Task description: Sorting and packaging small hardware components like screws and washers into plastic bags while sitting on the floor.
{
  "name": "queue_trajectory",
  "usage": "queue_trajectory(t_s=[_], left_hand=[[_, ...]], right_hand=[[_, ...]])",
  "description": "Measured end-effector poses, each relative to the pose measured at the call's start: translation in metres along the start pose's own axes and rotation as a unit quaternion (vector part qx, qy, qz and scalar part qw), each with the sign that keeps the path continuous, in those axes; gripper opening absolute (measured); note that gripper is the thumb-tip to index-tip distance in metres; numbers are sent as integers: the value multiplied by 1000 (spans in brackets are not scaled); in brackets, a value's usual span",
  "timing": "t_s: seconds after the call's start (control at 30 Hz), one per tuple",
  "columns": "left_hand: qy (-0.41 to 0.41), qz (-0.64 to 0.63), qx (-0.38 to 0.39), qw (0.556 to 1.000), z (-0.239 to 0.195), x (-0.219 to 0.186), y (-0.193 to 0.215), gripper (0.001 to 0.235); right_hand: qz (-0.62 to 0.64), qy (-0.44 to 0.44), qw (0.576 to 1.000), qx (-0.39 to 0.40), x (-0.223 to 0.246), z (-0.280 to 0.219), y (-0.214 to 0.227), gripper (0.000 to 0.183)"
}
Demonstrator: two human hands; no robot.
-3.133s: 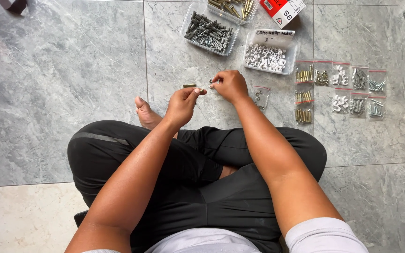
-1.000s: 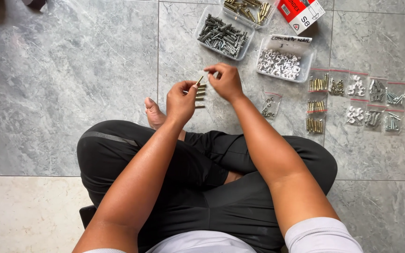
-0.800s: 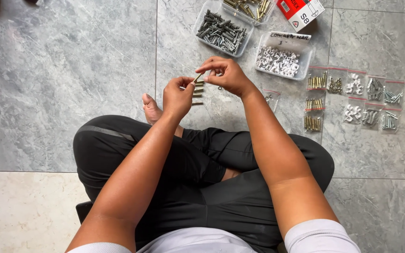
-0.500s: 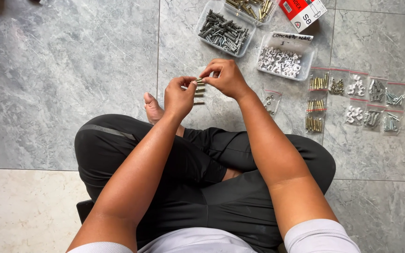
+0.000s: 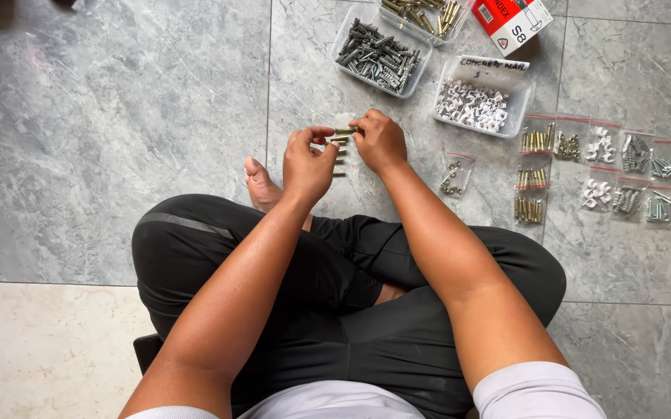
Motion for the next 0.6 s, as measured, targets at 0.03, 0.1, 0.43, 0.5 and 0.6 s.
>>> queue_trajectory(t_s=[0.03,0.1,0.43,0.5,0.6], left_hand=[[2,-1,1,1000,0,1,-1,21],[-3,1,2,1000,1,1,-2,20],[-41,-50,-31,997,-8,-29,8,18],[-69,-77,-40,994,-11,-43,12,18],[-117,-107,-39,987,-18,-65,13,18]], right_hand=[[-1,-1,1000,2,0,0,1,18],[1,9,1000,5,2,0,2,18],[64,25,997,-29,9,-3,29,21],[205,64,973,-80,8,2,48,22],[263,10,955,-133,-8,17,77,22]])
Point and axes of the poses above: each hand's wrist, its own z-axis towards the middle knuckle, its own y-axis out of the back of the hand, x = y × z, the point moved 9 cm from there along z, towards the middle knuckle, and after that the axes turned 11 degrees about -y, right-handed, at the moved point
